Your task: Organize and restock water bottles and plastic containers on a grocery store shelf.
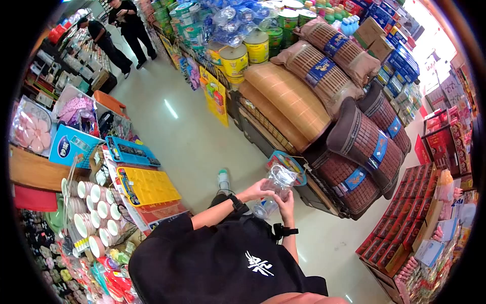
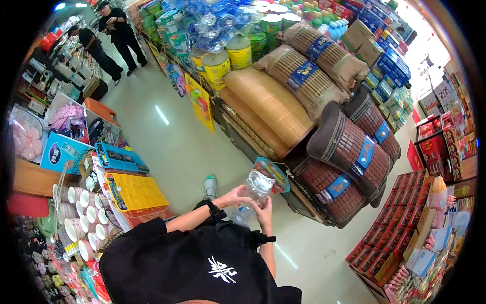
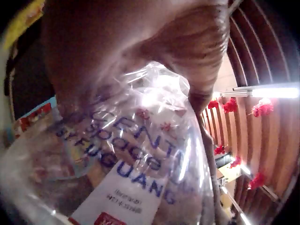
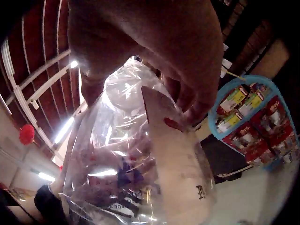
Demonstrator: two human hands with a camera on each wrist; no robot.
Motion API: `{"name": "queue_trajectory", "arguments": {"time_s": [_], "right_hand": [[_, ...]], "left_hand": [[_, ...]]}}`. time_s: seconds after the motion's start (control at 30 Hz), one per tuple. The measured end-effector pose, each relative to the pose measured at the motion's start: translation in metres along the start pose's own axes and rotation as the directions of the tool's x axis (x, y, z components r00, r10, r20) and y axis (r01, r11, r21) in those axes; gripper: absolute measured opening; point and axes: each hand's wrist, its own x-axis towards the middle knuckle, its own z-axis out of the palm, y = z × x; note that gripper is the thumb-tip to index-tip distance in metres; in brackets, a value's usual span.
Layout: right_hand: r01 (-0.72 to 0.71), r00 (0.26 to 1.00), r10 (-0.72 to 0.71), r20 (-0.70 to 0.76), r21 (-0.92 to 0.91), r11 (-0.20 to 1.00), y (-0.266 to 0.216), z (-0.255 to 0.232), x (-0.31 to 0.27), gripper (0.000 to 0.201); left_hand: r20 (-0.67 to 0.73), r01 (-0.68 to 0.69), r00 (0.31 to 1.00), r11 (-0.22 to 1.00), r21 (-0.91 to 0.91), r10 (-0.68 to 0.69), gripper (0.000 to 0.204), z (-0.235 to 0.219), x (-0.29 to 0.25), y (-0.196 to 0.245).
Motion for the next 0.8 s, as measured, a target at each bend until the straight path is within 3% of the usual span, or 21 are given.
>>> {"name": "queue_trajectory", "arguments": {"time_s": [0.07, 0.2, 0.27, 0.33, 0.37, 0.5, 0.57, 0.63, 0.8], "right_hand": [[-0.025, 1.000, 0.025, -0.010, 0.009, 1.000, 0.001, 0.017, 0.006, 0.054], [-0.055, 0.998, 0.054, -0.021, -0.078, 0.995, -0.002, 0.055, 0.028, 0.052], [-0.012, 0.999, 0.012, -0.046, -0.019, 1.000, -0.003, 0.082, 0.041, 0.049], [0.003, 1.000, -0.003, -0.029, -0.023, 1.000, -0.005, 0.104, 0.057, 0.048], [0.014, 1.000, -0.015, -0.014, -0.015, 1.000, -0.005, 0.115, 0.065, 0.048], [-0.039, 0.999, 0.043, 0.030, -0.136, 0.990, -0.014, 0.158, 0.094, 0.045], [-0.024, 0.998, 0.029, 0.050, -0.108, 0.994, -0.022, 0.192, 0.111, 0.044], [-0.002, 0.997, 0.009, 0.079, -0.086, 0.996, -0.018, 0.218, 0.124, 0.043], [0.046, 0.986, -0.026, 0.165, -0.119, 0.992, 0.003, 0.275, 0.160, 0.045]], "left_hand": [[-0.001, -0.033, 0.999, 0.999, 0.024, 0.033, 0.080, -0.020, -0.001, -0.004], [0.002, -0.004, 1.000, 1.000, 0.021, 0.004, 0.079, -0.063, -0.003, 0.024], [0.014, 0.007, 1.000, 1.000, 0.015, -0.007, 0.078, -0.085, 0.000, 0.027], [-0.067, -0.159, 0.985, 0.987, 0.034, 0.161, 0.077, -0.112, 0.011, 0.014], [-0.058, -0.165, 0.984, 0.986, 0.026, 0.166, 0.077, -0.123, 0.012, 0.013], [-0.044, -0.091, 0.995, 0.993, -0.076, 0.088, 0.072, -0.170, 0.000, 0.053], [-0.049, -0.047, 0.998, 0.995, -0.087, 0.043, 0.071, -0.202, -0.002, 0.063], [-0.112, -0.221, 0.972, 0.967, -0.125, 0.208, 0.069, -0.230, -0.001, 0.055], [-0.179, -0.305, 0.944, 0.938, -0.164, 0.276, 0.061, -0.288, -0.022, 0.072]]}}
